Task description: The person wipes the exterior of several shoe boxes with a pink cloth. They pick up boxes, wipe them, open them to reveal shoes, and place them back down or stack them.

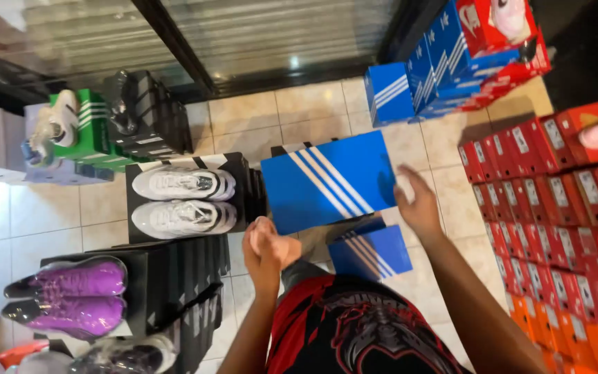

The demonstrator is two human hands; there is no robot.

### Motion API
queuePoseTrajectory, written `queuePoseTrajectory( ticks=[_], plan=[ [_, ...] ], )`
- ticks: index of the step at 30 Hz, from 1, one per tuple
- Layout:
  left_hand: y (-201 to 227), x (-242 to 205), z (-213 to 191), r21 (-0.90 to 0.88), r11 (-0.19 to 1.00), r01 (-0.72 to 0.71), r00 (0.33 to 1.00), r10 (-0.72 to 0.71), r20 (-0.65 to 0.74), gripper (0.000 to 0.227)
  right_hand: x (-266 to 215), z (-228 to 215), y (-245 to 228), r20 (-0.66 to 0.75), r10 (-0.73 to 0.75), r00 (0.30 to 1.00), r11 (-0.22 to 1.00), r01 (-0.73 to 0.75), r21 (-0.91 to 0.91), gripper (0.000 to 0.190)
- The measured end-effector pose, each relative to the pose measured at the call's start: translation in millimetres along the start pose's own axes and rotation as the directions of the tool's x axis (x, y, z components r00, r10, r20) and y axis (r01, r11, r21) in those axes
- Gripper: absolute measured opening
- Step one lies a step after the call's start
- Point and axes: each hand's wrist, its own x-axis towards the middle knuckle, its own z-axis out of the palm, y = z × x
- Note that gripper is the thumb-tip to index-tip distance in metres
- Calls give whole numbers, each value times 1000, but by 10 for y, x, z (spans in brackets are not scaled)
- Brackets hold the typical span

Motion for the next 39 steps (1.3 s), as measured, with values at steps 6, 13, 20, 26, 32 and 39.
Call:
queuePoseTrajectory(
  ticks=[6,13,20,26,32,39],
  plan=[
    [-762,-926,827,18,955,295,956,-294,-16,50,-887,-11,-238,532,-212,820,850,-114,514,125],
    [-550,-150,690,759,650,39,999,-46,-12,64,-641,536,1773,548,-72,834,375,-486,789,36],
    [-1117,197,-129,693,625,359,899,-430,-77,95,86,-92,454,449,428,784,764,-579,284,62],
    [-47,167,-56,537,668,515,775,-631,41,89,74,-340,380,391,492,778,699,-620,355,54],
    [134,525,-95,350,744,570,749,-645,152,87,106,97,1005,508,525,683,519,-730,444,34],
    [-771,888,-498,453,890,59,967,-164,196,58,352,38,-99,408,522,749,609,-662,437,52]
  ],
)
